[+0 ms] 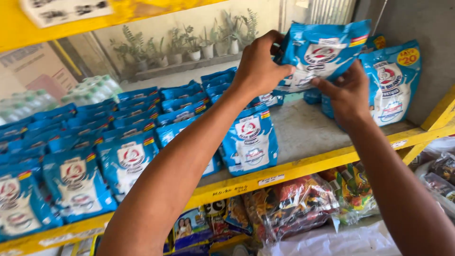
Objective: Restocking and organizing milk powder and creamer packets on store shelves.
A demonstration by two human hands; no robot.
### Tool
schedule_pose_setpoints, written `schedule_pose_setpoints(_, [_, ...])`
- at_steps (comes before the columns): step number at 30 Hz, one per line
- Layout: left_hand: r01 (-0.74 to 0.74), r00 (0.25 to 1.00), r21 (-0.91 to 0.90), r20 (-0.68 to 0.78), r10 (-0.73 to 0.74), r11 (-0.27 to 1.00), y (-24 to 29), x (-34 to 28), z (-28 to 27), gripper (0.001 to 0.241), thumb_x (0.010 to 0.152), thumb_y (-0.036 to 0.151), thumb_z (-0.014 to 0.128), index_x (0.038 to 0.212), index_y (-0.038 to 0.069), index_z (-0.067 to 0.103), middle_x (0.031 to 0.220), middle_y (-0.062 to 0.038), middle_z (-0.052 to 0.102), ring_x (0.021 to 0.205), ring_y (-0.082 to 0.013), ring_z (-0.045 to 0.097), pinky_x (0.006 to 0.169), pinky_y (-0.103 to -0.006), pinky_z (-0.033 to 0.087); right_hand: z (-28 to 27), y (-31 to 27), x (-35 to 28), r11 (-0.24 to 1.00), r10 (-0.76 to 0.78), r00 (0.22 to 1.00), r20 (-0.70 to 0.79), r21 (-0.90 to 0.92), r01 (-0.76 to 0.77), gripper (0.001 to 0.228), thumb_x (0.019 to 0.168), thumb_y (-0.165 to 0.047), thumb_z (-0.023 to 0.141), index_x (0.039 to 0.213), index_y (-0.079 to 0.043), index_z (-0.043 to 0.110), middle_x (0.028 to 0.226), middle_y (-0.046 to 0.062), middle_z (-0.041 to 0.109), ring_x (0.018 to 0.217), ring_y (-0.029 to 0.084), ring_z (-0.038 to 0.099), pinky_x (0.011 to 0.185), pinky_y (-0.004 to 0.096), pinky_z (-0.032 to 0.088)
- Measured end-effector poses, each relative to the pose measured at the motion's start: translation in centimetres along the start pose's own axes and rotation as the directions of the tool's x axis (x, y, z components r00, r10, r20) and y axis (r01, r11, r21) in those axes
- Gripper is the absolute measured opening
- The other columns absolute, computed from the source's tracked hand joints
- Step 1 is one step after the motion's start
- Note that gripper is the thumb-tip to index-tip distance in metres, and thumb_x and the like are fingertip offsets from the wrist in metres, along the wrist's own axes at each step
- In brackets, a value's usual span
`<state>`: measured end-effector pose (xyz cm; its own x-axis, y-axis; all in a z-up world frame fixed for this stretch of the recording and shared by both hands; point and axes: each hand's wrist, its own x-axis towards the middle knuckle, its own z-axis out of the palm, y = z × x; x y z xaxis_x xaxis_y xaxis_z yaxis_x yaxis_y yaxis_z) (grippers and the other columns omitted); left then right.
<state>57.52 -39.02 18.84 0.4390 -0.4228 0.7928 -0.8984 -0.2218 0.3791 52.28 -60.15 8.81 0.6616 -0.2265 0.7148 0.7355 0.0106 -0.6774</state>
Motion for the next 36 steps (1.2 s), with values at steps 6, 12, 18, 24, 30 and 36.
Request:
schedule_pose_setpoints(6, [0.174,0.979,0.229,0.062,-0.193,0.958,-5.9,2.6,2.6,0.05,0.063,0.029,0.092,0.101,0.003,0.072,0.096,-0.015,0.078,0.09,-0.0284,0.077,0.081,-0.0379,0.06,-0.5,8.1,2.2,0.975,0.217,0.976,-0.032,0.047,-0.215,0.05,0.086,0.003,0.079,0.129,-0.01,0.058,0.12,0.004,0.073,0.097,0.013,0.068,0.073,0.026,0.052])
schedule_pose_setpoints(12, [0.572,0.759,0.296,0.163,-0.631,0.765,-8.2,3.2,2.8,0.048,0.067,0.033,0.085,0.101,0.0,0.074,0.1,-0.02,0.079,0.088,-0.032,0.082,0.073,-0.0418,0.066,0.0,12.9,3.9,0.866,0.498,0.865,0.052,-0.068,-0.495,0.05,0.081,-0.002,0.079,0.127,-0.011,0.06,0.121,0.005,0.072,0.101,0.019,0.068,0.076,0.033,0.054])
schedule_pose_setpoints(18, [0.475,0.769,0.59,0.082,-0.634,0.653,-13.4,2.8,4.0,0.066,0.066,0.032,0.095,0.109,-0.008,0.066,0.113,-0.029,0.069,0.107,-0.037,0.071,0.088,-0.0389,0.059,1.1,18.3,3.6,0.865,0.492,0.864,0.104,-0.173,-0.471,0.061,0.081,-0.003,0.08,0.135,-0.004,0.053,0.131,0.013,0.066,0.112,0.026,0.068,0.089,0.041,0.059])
schedule_pose_setpoints(24, [0.312,0.842,0.691,0.116,-0.526,0.652,-12.0,1.5,4.7,0.035,0.08,0.007,0.074,0.114,0.001,0.068,0.118,-0.027,0.066,0.105,-0.0414,0.07,0.085,-0.0458,0.06,1.2,18.3,3.1,0.872,0.442,0.895,0.054,-0.261,-0.415,0.069,0.082,-0.003,0.08,0.143,0.0,0.048,0.132,0.016,0.065,0.111,0.027,0.069,0.088,0.037,0.06])
schedule_pose_setpoints(30, [-0.084,0.927,0.817,0.274,-0.257,0.571,-10.7,1.7,4.7,0.02,0.085,0.008,0.066,0.104,0.009,0.073,0.114,-0.015,0.067,0.109,-0.0339,0.064,0.086,-0.0507,0.052,1.2,18.1,2.7,0.856,0.412,0.911,0.024,-0.354,-0.378,0.068,0.086,-0.008,0.078,0.145,-0.001,0.046,0.132,0.018,0.065,0.109,0.025,0.071,0.084,0.036,0.062])
schedule_pose_setpoints(36, [-0.042,0.871,0.84,0.297,-0.392,0.541,-10.7,1.8,4.3,0.018,0.088,0.01,0.065,0.104,0.01,0.074,0.112,-0.011,0.07,0.117,-0.0317,0.062,0.096,-0.0526,0.046,0.7,18.6,2.7,0.814,0.412,0.91,0.042,-0.466,-0.347,0.07,0.088,-0.013,0.078,0.147,-0.001,0.044,0.132,0.018,0.065,0.114,0.027,0.069,0.087,0.038,0.061])
